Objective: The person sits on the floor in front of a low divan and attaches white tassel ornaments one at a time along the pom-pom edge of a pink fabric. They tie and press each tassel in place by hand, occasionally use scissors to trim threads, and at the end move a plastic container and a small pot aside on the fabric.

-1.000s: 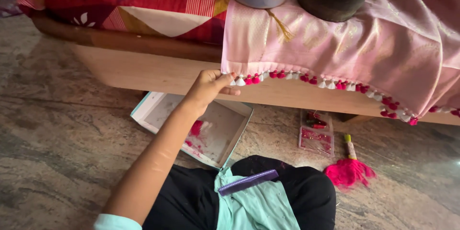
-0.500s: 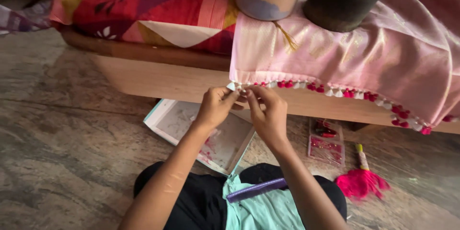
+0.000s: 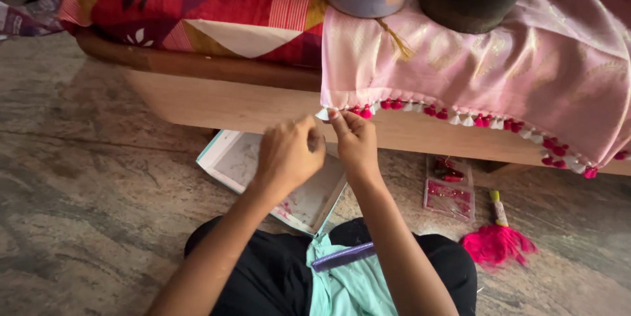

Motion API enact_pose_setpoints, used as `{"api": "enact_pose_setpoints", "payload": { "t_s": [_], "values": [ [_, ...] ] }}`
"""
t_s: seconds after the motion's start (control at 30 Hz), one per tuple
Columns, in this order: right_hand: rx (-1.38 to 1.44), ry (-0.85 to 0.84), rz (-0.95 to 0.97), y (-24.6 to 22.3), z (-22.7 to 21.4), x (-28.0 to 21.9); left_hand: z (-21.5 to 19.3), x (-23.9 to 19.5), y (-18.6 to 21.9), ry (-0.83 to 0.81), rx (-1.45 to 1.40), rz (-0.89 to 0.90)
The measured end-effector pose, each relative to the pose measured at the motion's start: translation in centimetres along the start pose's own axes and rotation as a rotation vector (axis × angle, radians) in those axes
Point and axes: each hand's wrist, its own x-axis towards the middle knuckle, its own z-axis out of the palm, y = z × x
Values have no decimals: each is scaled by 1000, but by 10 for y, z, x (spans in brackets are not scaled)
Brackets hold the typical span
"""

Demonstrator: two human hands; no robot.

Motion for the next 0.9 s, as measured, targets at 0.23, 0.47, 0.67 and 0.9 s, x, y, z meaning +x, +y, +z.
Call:
{"api": "enact_pose_setpoints", "payload": {
  "t_s": [0.23, 0.47, 0.67, 0.9],
  "values": [
    [-475, 85, -217, 4, -6, -11, -21, 46, 27, -112, -26, 563],
    [-540, 79, -236, 5, -22, -9, -23, 83, 42, -537, 210, 593],
    [-516, 4, -166, -19, -27, -25, -34, 94, 28, -541, 344, 524],
    [-505, -60, -4, -5, -49, -50, -3, 91, -61, -49, 91, 192]
  ]
}}
